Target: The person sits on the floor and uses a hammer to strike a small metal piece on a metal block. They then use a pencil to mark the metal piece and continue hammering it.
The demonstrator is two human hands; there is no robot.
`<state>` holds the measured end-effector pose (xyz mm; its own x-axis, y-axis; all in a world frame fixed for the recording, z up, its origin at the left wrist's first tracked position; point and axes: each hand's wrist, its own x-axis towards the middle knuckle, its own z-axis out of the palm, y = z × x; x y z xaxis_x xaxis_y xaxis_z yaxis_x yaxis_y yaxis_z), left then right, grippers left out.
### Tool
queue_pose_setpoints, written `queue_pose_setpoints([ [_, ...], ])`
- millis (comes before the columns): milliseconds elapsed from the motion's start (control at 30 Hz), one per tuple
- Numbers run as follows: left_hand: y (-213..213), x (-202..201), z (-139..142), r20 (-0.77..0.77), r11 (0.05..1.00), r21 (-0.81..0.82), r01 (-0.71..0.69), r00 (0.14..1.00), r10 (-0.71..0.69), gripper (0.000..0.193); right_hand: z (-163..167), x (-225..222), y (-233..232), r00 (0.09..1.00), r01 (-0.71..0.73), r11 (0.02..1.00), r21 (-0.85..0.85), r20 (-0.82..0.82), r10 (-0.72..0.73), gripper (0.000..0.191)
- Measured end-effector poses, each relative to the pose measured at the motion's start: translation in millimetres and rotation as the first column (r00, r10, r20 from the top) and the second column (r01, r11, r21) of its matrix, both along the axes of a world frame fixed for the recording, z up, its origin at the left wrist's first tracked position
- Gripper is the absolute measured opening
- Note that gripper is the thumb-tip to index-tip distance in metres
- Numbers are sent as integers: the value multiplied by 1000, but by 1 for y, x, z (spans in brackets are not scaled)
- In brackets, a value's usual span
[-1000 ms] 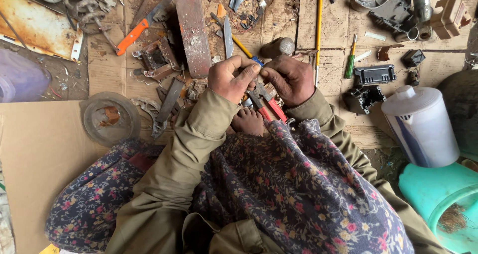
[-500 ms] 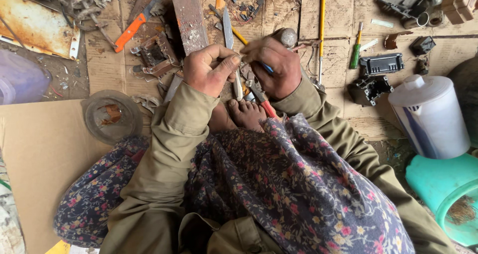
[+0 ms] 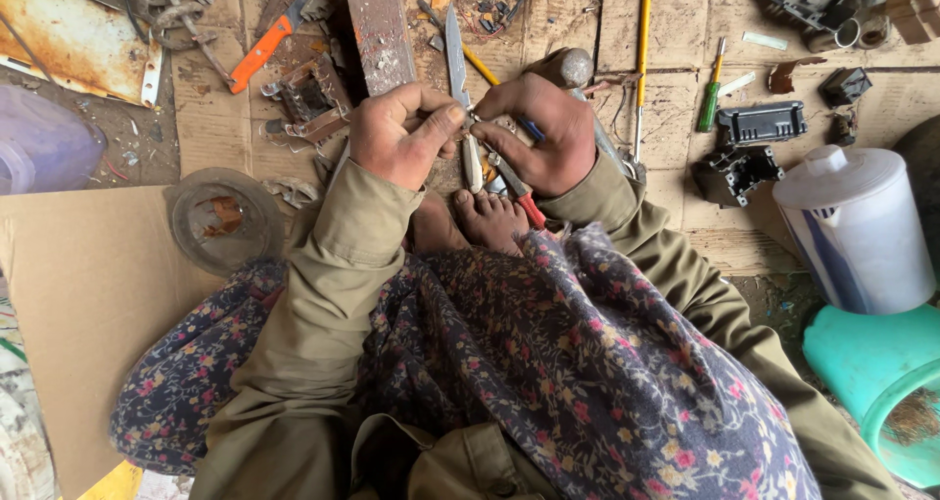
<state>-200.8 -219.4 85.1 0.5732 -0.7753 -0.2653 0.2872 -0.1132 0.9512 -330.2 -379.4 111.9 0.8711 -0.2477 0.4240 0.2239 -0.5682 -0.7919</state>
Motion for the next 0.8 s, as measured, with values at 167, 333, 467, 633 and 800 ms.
queue_pose_setpoints([
  [167, 13, 2, 7, 86, 1000, 15, 26, 996, -28, 15, -6, 4, 2, 945, 11, 977, 212, -323, 60, 15],
  [333, 19, 6, 11, 51, 1000, -17, 0, 999, 1, 14, 2, 5, 7, 998, -31, 988, -153, -63, 22, 12],
  [467, 24, 5, 15, 69, 1000, -30, 4, 998, -2, 14, 9, 7, 10, 996, -87, 996, -5, -8, 87, 8],
  [633, 26, 4, 16, 220, 996, -83, 14, 976, 4, 16, 11, 9, 7, 945, -129, 923, 362, -238, 225, 8],
  [800, 35, 17, 21, 232, 999, -43, -2, 973, 12, 17, 20, 20, 10, 990, -141, 974, -179, -24, 139, 3],
])
